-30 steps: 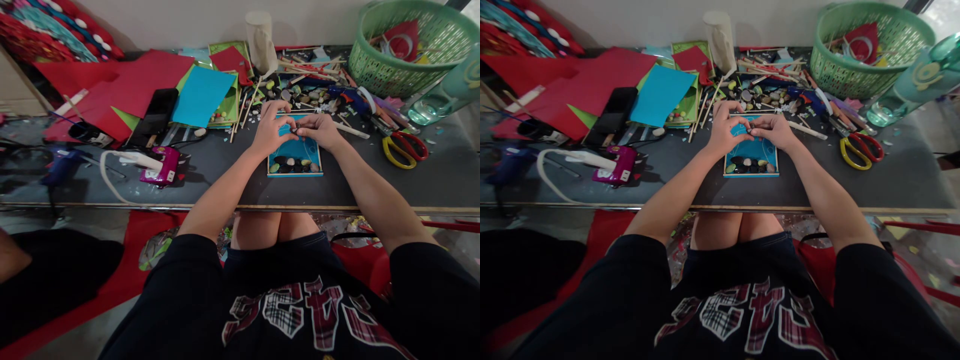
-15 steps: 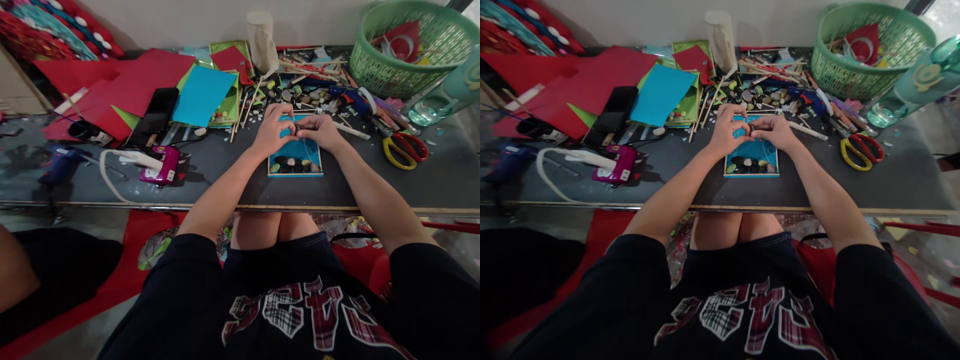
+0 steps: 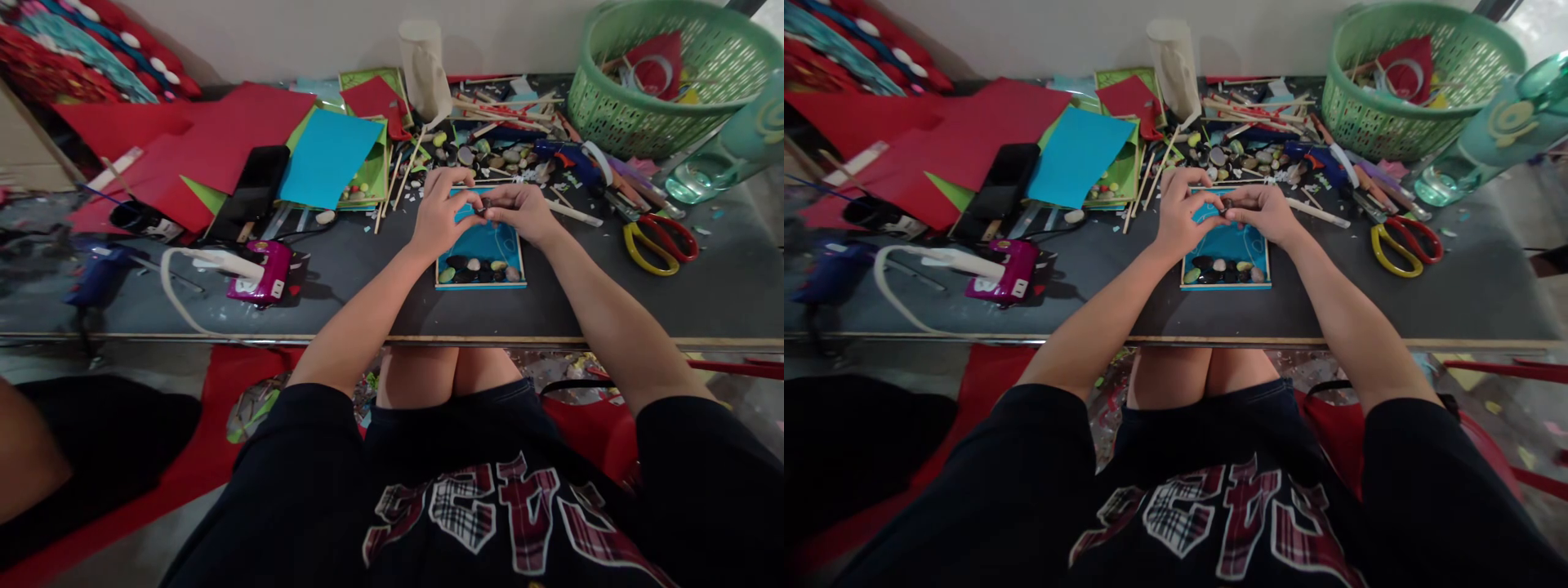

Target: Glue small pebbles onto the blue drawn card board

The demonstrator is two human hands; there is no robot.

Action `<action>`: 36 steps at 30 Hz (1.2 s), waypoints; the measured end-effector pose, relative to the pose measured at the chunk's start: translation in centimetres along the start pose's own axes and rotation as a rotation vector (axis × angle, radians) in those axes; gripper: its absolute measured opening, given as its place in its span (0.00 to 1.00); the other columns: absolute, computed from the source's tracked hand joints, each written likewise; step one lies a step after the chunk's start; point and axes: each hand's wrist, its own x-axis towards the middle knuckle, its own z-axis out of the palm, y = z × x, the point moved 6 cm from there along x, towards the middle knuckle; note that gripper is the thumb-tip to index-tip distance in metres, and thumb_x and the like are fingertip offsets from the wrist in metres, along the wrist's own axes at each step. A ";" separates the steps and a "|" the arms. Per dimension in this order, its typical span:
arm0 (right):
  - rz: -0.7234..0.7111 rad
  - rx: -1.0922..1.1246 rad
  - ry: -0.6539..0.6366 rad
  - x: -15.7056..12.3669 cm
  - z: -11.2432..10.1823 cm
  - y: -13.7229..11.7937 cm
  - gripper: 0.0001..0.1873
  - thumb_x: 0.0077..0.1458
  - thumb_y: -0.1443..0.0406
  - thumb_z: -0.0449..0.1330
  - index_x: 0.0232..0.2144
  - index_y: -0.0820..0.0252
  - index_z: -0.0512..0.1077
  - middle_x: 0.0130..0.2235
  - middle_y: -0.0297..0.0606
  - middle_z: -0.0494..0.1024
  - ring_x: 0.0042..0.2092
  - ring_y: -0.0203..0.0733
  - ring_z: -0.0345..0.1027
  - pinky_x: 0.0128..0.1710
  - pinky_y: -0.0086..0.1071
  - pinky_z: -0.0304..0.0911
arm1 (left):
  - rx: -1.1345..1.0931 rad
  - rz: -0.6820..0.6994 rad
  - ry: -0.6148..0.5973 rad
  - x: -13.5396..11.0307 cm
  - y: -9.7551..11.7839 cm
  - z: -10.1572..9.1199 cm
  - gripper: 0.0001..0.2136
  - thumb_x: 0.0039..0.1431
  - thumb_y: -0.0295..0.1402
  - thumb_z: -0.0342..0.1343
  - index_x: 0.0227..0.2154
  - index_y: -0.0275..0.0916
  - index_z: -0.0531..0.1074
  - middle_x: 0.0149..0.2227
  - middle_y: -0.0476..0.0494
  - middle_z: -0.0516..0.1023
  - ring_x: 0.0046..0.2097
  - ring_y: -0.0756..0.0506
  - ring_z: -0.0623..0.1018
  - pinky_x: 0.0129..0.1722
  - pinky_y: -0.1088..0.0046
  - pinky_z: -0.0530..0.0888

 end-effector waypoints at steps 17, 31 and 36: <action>-0.034 0.027 -0.021 0.0 0.2 -0.2 0.30 0.41 0.47 0.81 0.41 0.58 0.82 0.37 0.41 0.85 0.35 0.42 0.78 0.38 0.39 0.80 | -0.081 0.043 0.004 0.3 0.3 0.0 0.27 0.63 0.65 0.56 0.30 0.45 0.75 0.52 0.35 0.80 0.61 0.31 0.78 0.57 0.49 0.80; -0.236 -0.085 0.158 -0.1 -0.2 -1.9 0.38 0.52 0.30 0.66 0.47 0.52 0.82 0.41 0.40 0.84 0.36 0.40 0.75 0.34 0.36 0.75 | -0.206 -0.305 0.145 -0.5 -5.1 -0.7 0.29 0.73 0.61 0.42 0.53 0.48 0.81 0.47 0.39 0.88 0.55 0.36 0.85 0.57 0.54 0.83; -0.108 -0.149 -0.029 -0.7 2.1 -2.0 0.34 0.56 0.34 0.66 0.42 0.57 0.85 0.37 0.42 0.84 0.32 0.39 0.74 0.34 0.37 0.75 | -0.141 -0.374 0.317 -0.8 -7.7 -1.3 0.27 0.72 0.60 0.42 0.64 0.58 0.71 0.66 0.40 0.77 0.77 0.34 0.61 0.75 0.41 0.65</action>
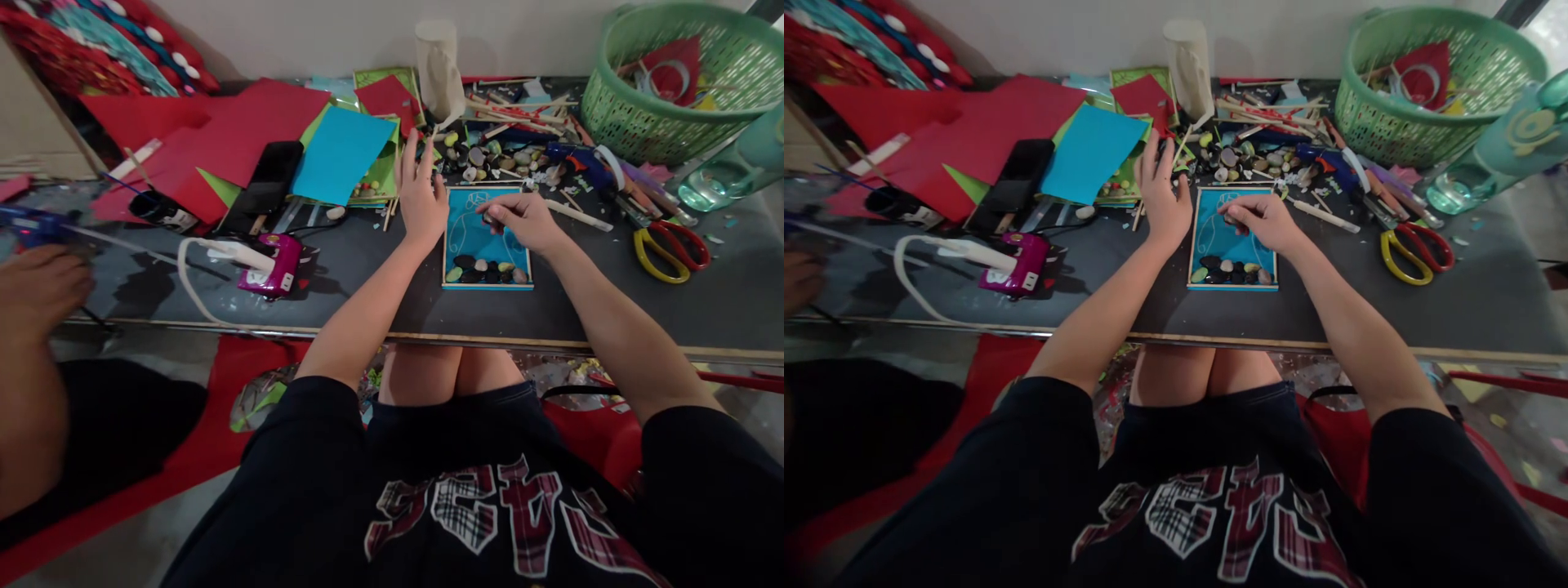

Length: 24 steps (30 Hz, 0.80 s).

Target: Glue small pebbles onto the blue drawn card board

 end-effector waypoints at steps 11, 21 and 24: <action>0.003 -0.368 -0.110 -0.8 3.4 -2.2 0.10 0.58 0.60 0.71 0.42 0.55 0.87 0.42 0.42 0.88 0.44 0.50 0.81 0.51 0.44 0.77 | 0.040 0.099 -0.064 -0.9 2.3 0.9 0.24 0.72 0.61 0.41 0.55 0.55 0.71 0.63 0.33 0.73 0.74 0.33 0.64 0.72 0.40 0.65; 0.023 -0.227 -0.167 -0.7 3.7 -1.2 0.15 0.50 0.56 0.77 0.39 0.55 0.87 0.41 0.42 0.87 0.42 0.49 0.81 0.51 0.45 0.80 | 0.063 0.013 -0.122 -0.9 1.3 1.6 0.22 0.71 0.59 0.46 0.49 0.51 0.74 0.67 0.31 0.69 0.74 0.28 0.63 0.71 0.35 0.64; -0.003 -0.210 -0.223 -0.8 3.8 -1.5 0.11 0.54 0.56 0.73 0.38 0.52 0.87 0.43 0.41 0.87 0.43 0.48 0.81 0.53 0.45 0.79 | 0.036 0.011 -0.094 -0.9 1.7 1.4 0.22 0.70 0.60 0.48 0.47 0.51 0.75 0.66 0.32 0.70 0.74 0.28 0.64 0.72 0.35 0.63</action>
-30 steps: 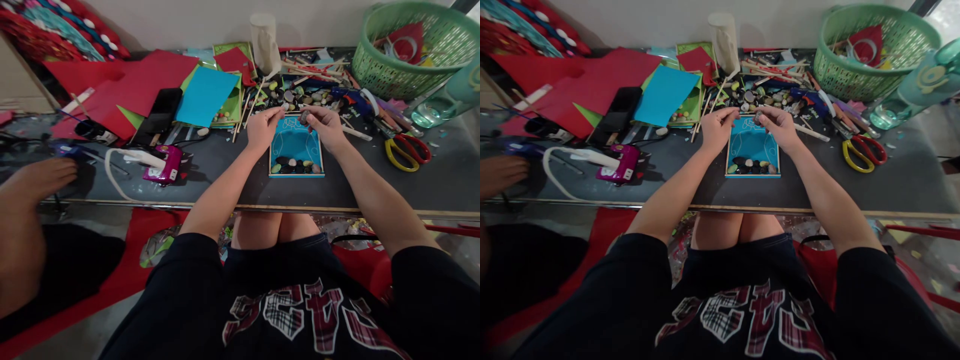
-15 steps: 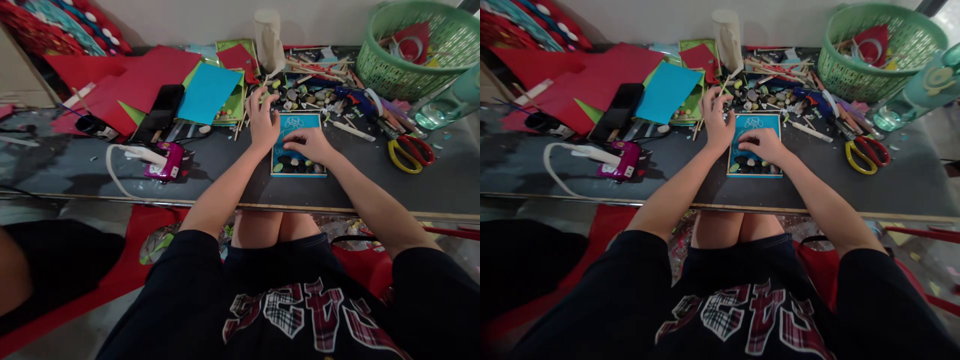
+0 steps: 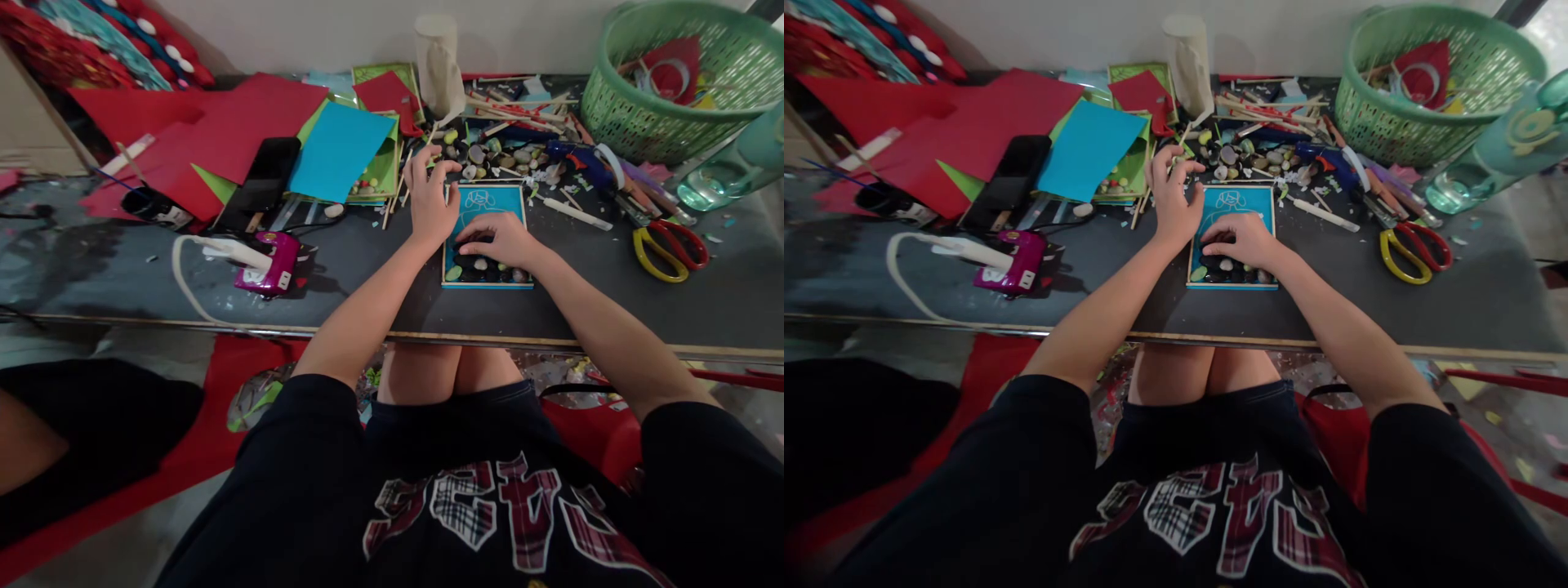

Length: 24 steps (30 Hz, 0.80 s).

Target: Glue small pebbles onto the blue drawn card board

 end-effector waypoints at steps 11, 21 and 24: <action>-0.068 -0.028 -0.040 -0.3 -1.2 -0.1 0.08 0.55 0.57 0.71 0.36 0.49 0.88 0.42 0.39 0.87 0.43 0.48 0.81 0.52 0.44 0.78 | 0.033 0.077 -0.027 0.1 -0.9 0.8 0.21 0.71 0.60 0.47 0.49 0.52 0.74 0.65 0.34 0.72 0.73 0.31 0.63 0.71 0.40 0.65; -0.009 -0.028 -0.022 -0.4 -0.9 -0.3 0.06 0.53 0.58 0.71 0.33 0.51 0.88 0.39 0.38 0.88 0.42 0.47 0.82 0.49 0.40 0.78 | 0.051 0.099 0.031 -0.5 1.2 -0.2 0.20 0.72 0.58 0.48 0.45 0.48 0.74 0.61 0.33 0.74 0.70 0.31 0.67 0.72 0.38 0.64; 0.013 -0.102 -0.041 -0.1 -0.9 -0.5 0.04 0.53 0.62 0.72 0.32 0.50 0.89 0.36 0.36 0.88 0.40 0.46 0.82 0.46 0.39 0.77 | 0.051 0.083 0.009 -0.6 0.9 0.2 0.20 0.71 0.56 0.50 0.44 0.46 0.75 0.62 0.32 0.74 0.69 0.31 0.68 0.71 0.38 0.65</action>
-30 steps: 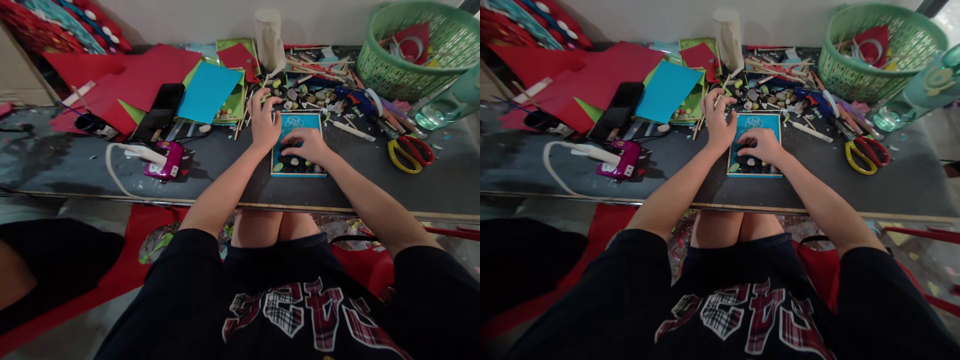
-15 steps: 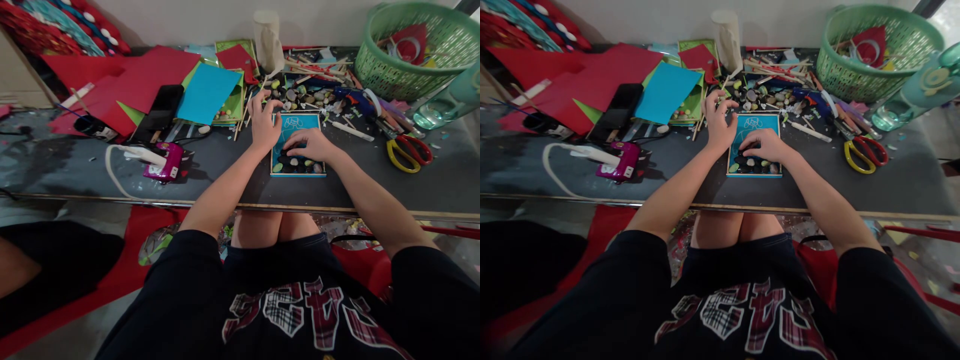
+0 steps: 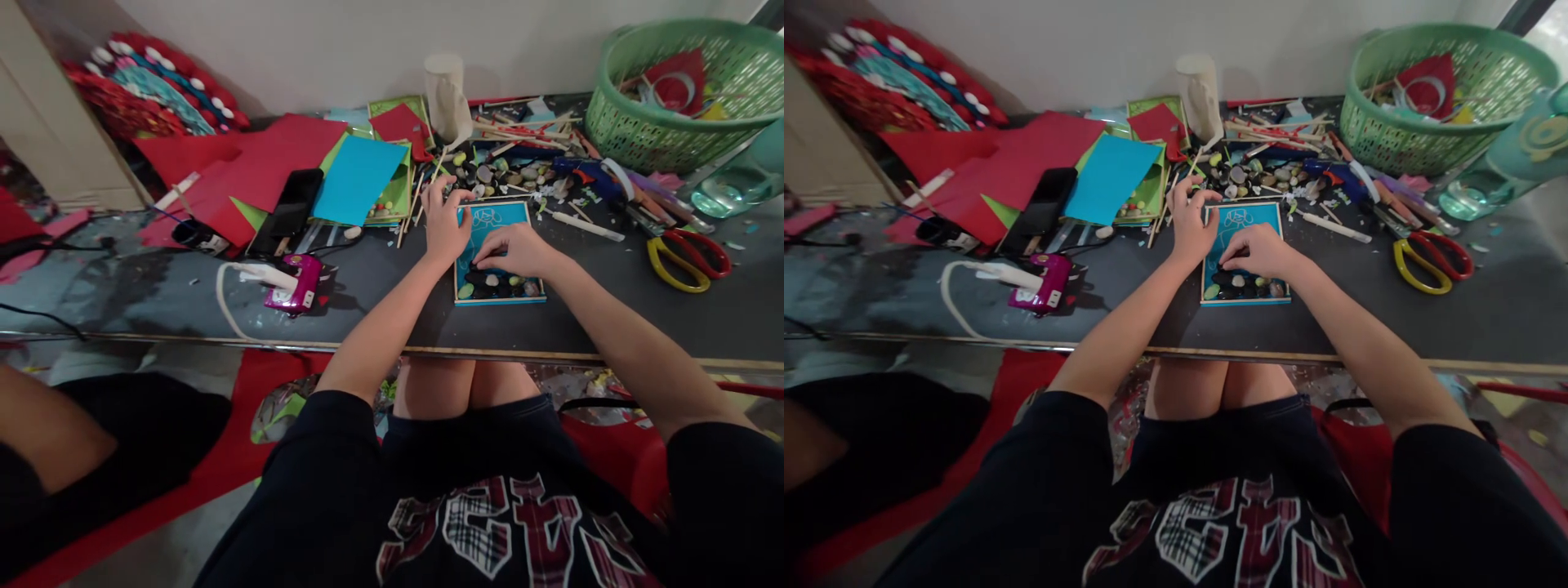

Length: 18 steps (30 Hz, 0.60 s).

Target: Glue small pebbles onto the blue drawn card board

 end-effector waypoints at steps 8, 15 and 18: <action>0.009 -0.278 -0.154 3.7 1.2 -0.2 0.10 0.42 0.72 0.79 0.21 0.53 0.85 0.20 0.34 0.79 0.25 0.43 0.74 0.34 0.40 0.70 | 0.035 0.062 -0.046 0.0 -1.5 1.9 0.19 0.74 0.53 0.48 0.46 0.46 0.76 0.60 0.32 0.76 0.68 0.33 0.72 0.68 0.43 0.70; 0.030 -0.256 0.154 4.1 -1.1 -0.7 0.02 0.54 0.63 0.73 0.30 0.52 0.88 0.28 0.35 0.85 0.32 0.45 0.77 0.40 0.41 0.71 | -0.038 -0.037 0.146 0.7 -3.1 -0.2 0.25 0.78 0.52 0.30 0.57 0.48 0.68 0.61 0.34 0.74 0.64 0.41 0.76 0.61 0.58 0.76; 0.062 -0.331 0.230 5.1 -1.4 -1.7 0.10 0.60 0.64 0.66 0.40 0.54 0.89 0.39 0.39 0.89 0.41 0.51 0.81 0.48 0.44 0.73 | -0.104 -0.115 0.264 0.9 -5.0 -1.1 0.26 0.77 0.55 0.29 0.56 0.48 0.66 0.59 0.34 0.74 0.58 0.42 0.78 0.57 0.61 0.77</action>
